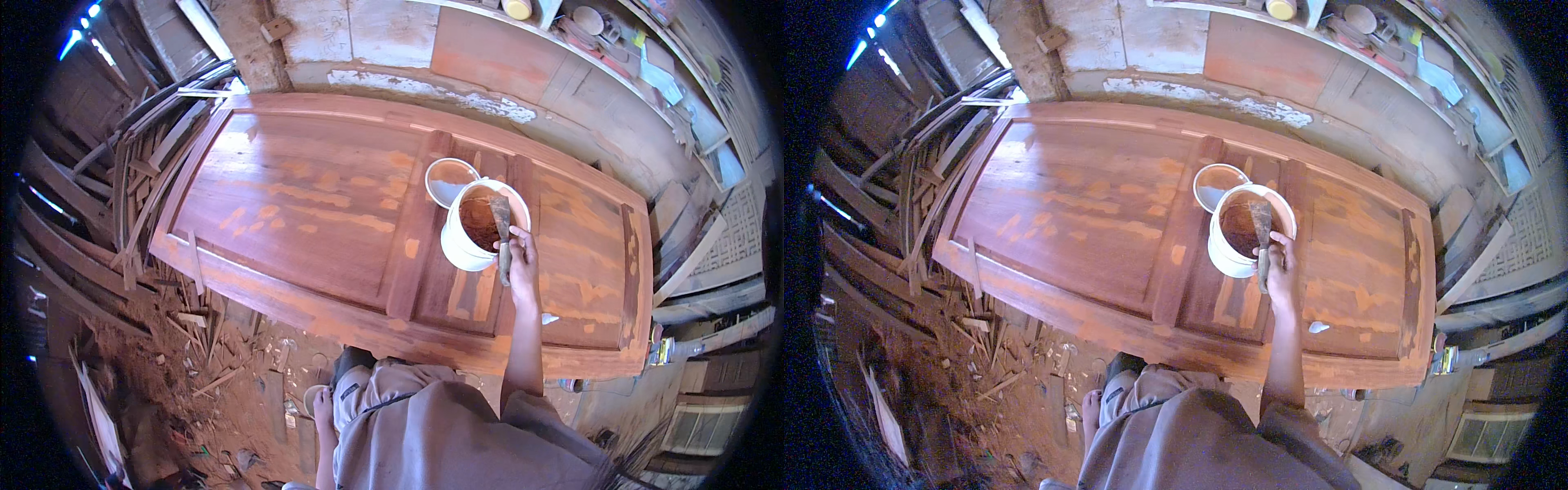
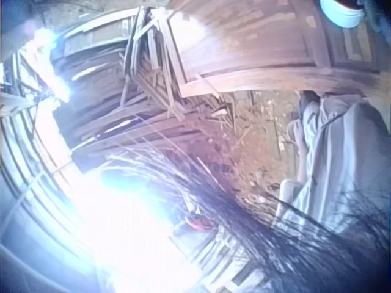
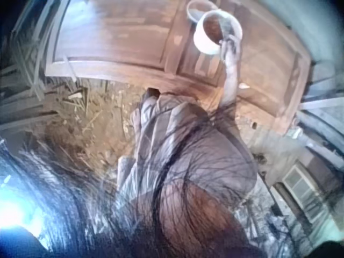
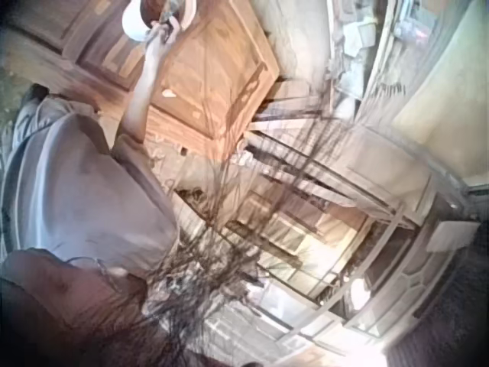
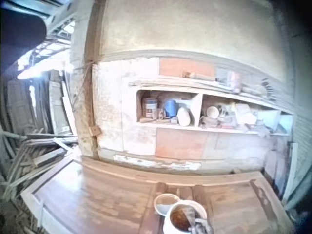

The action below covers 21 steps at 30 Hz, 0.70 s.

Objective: The person applies a brown paste from a bucket to a wooden door surface using a putty knife, spreading it over various sections of the wood.

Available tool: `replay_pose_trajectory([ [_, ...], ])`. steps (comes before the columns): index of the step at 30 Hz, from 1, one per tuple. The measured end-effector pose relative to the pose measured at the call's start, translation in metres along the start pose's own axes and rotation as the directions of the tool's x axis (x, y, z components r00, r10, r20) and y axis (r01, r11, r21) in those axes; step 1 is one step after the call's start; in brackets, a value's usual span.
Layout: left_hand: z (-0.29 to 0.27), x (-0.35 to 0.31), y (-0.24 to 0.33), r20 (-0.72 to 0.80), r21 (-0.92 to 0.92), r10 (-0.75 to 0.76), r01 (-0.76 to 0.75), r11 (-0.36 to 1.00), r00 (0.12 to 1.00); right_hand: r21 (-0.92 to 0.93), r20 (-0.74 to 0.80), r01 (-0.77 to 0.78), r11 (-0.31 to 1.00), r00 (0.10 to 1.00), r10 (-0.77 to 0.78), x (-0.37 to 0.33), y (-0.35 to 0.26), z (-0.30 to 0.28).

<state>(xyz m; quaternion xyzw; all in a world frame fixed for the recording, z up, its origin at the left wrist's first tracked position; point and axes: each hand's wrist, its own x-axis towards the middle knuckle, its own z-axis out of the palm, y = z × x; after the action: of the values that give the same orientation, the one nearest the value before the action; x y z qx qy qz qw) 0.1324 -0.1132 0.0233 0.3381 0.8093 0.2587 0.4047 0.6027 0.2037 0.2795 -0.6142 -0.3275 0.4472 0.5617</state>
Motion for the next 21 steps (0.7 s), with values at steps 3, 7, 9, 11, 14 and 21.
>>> replay_pose_trajectory([
  [3, 0.001, -0.01, 0.004, -0.007, 0.038, 0.023, -0.022, 0.999, 1.0, 0.529, 0.186, -0.175, 0.831, 0.979, 0.088, 0.009, 0.021, -0.021],
  [7, -0.006, -0.02, 0.008, -0.022, 0.066, -0.028, 0.03, 0.997, 0.999, 0.879, 0.459, -0.457, 0.134, 0.888, 0.015, 0.016, 0.047, -0.032],
  [9, -0.014, -0.025, 0.008, -0.015, 0.086, -0.075, 0.076, 0.993, 0.997, 0.852, 0.511, -0.517, -0.079, 0.856, -0.078, 0.01, 0.042, -0.023],
  [11, -0.019, -0.031, 0.01, 0.028, 0.065, -0.044, 0.042, 0.997, 0.999, 0.851, 0.503, -0.512, -0.119, 0.859, -0.101, 0.009, 0.05, -0.018],
  [14, -0.019, -0.03, 0.022, 0.002, 0.065, -0.04, 0.04, 0.997, 0.999, 0.835, 0.47, -0.512, -0.201, 0.854, -0.22, 0.006, 0.064, -0.026],
  [21, -0.038, -0.024, 0.029, -0.026, 0.141, -0.097, 0.1, 0.985, 0.995, 0.841, 0.504, -0.522, -0.141, 0.851, -0.143, 0.003, 0.065, -0.048],
])
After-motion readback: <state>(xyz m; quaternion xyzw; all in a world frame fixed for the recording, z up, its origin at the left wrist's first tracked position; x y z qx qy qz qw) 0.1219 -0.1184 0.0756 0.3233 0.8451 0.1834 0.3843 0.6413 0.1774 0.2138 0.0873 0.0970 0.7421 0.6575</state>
